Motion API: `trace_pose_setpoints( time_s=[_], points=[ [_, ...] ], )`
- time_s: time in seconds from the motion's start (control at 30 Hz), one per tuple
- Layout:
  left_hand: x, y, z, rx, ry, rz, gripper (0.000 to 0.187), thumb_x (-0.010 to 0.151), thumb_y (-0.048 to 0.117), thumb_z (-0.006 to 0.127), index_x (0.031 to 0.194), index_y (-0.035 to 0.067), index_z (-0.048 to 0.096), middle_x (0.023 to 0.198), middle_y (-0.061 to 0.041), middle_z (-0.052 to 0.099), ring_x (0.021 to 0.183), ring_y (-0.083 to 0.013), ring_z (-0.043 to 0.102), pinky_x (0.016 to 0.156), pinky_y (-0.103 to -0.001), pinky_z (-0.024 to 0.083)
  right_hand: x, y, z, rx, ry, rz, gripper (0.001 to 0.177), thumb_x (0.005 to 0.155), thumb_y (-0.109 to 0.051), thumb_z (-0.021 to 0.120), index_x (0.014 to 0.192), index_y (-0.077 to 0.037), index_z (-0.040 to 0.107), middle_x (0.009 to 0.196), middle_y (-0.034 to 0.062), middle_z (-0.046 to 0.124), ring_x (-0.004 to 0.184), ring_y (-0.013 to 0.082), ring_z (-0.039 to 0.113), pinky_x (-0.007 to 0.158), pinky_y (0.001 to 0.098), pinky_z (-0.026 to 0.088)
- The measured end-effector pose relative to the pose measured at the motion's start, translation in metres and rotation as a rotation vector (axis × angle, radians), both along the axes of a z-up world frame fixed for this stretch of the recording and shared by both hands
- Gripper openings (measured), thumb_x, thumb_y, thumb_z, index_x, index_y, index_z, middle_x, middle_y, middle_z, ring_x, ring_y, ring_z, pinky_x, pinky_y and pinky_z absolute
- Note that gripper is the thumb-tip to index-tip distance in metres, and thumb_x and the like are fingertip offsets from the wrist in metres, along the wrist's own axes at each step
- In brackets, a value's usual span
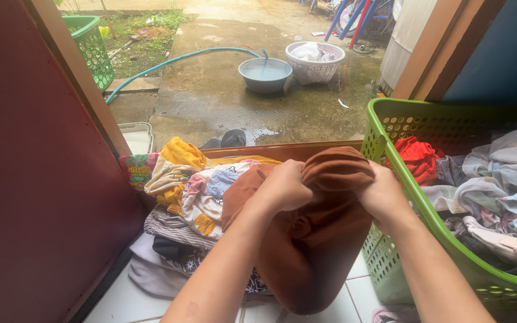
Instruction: The person folds several items of clothing one by one, including a black garment, a striped shirt, yellow shorts, a patterned cloth, and a brown shirt. Each item is smoothed and folded by hand, then placed on a growing stack on the floor.
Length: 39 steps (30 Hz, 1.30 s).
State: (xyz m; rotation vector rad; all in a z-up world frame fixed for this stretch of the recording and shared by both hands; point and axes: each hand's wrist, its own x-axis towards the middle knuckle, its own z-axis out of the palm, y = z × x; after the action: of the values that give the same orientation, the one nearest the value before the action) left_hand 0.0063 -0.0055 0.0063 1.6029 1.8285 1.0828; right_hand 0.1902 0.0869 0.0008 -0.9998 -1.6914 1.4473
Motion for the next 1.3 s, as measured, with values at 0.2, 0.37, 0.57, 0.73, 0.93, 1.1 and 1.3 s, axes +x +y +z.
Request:
trace_pose_setpoints(
  time_s=[0.2,0.37,0.57,0.73,0.93,1.1,1.3],
  points=[
    [0.009,0.000,0.005,0.172,0.125,0.320,0.021,0.079,0.010,0.064,0.096,0.004,0.075,0.100,-0.024,0.073,0.102,-0.0423,0.068,0.090,-0.048,0.053,-0.003,-0.018,0.019,0.035,-0.100,0.209,0.040,0.080,-0.015,0.076,0.120,-0.009,0.072,0.110,0.0031,0.077,0.100,0.0115,0.068,0.090,0.0321,0.054],
    [0.012,-0.001,0.013,0.115,-0.013,0.213,0.027,0.074,0.008,0.066,0.099,0.004,0.075,0.099,-0.021,0.074,0.101,-0.0391,0.069,0.088,-0.043,0.054,-0.011,-0.020,0.010,0.350,-0.413,0.005,0.041,0.075,-0.025,0.086,0.113,-0.011,0.076,0.100,0.0042,0.081,0.090,0.0163,0.075,0.083,0.0348,0.057],
    [0.013,-0.007,0.008,0.092,-0.552,-0.118,0.032,0.085,0.025,0.074,0.108,0.003,0.075,0.098,-0.008,0.077,0.090,-0.0138,0.068,0.083,-0.032,0.056,-0.015,-0.010,-0.017,0.615,-0.406,-0.087,0.038,0.077,-0.016,0.082,0.113,-0.014,0.073,0.101,0.0104,0.077,0.092,0.0277,0.075,0.080,0.0388,0.056],
    [0.001,-0.013,0.008,0.023,-0.496,-0.187,0.039,0.074,0.021,0.080,0.109,0.005,0.075,0.101,-0.006,0.078,0.092,-0.0159,0.070,0.085,-0.032,0.055,-0.018,0.000,-0.018,0.699,-0.288,-0.150,0.032,0.085,0.000,0.065,0.116,-0.006,0.072,0.103,0.0140,0.077,0.095,0.0246,0.074,0.084,0.0364,0.057],
    [0.000,-0.015,0.004,-0.027,-0.019,0.232,0.027,0.081,0.014,0.067,0.104,0.004,0.076,0.098,-0.023,0.075,0.099,-0.0366,0.071,0.086,-0.040,0.055,-0.015,-0.012,0.009,0.438,-0.099,-0.012,0.033,0.090,-0.001,0.064,0.123,-0.005,0.069,0.106,0.0075,0.078,0.095,0.0140,0.068,0.086,0.0306,0.054],
    [-0.004,-0.019,0.001,0.162,-0.118,0.361,0.027,0.081,0.012,0.064,0.105,0.005,0.075,0.099,-0.021,0.075,0.100,-0.0354,0.071,0.086,-0.040,0.054,-0.025,-0.032,0.024,0.406,-0.161,0.181,0.039,0.082,-0.008,0.075,0.120,-0.006,0.069,0.107,0.0047,0.078,0.096,0.0128,0.070,0.087,0.0291,0.055],
    [-0.004,-0.033,0.004,0.185,-0.618,0.162,0.030,0.084,0.010,0.064,0.112,0.006,0.074,0.100,-0.004,0.078,0.095,-0.0167,0.070,0.084,-0.032,0.055,-0.037,-0.034,0.015,0.607,-0.628,-0.026,0.034,0.079,-0.019,0.081,0.112,-0.014,0.074,0.106,0.0164,0.076,0.103,0.0323,0.071,0.087,0.0415,0.055]
  ],
)
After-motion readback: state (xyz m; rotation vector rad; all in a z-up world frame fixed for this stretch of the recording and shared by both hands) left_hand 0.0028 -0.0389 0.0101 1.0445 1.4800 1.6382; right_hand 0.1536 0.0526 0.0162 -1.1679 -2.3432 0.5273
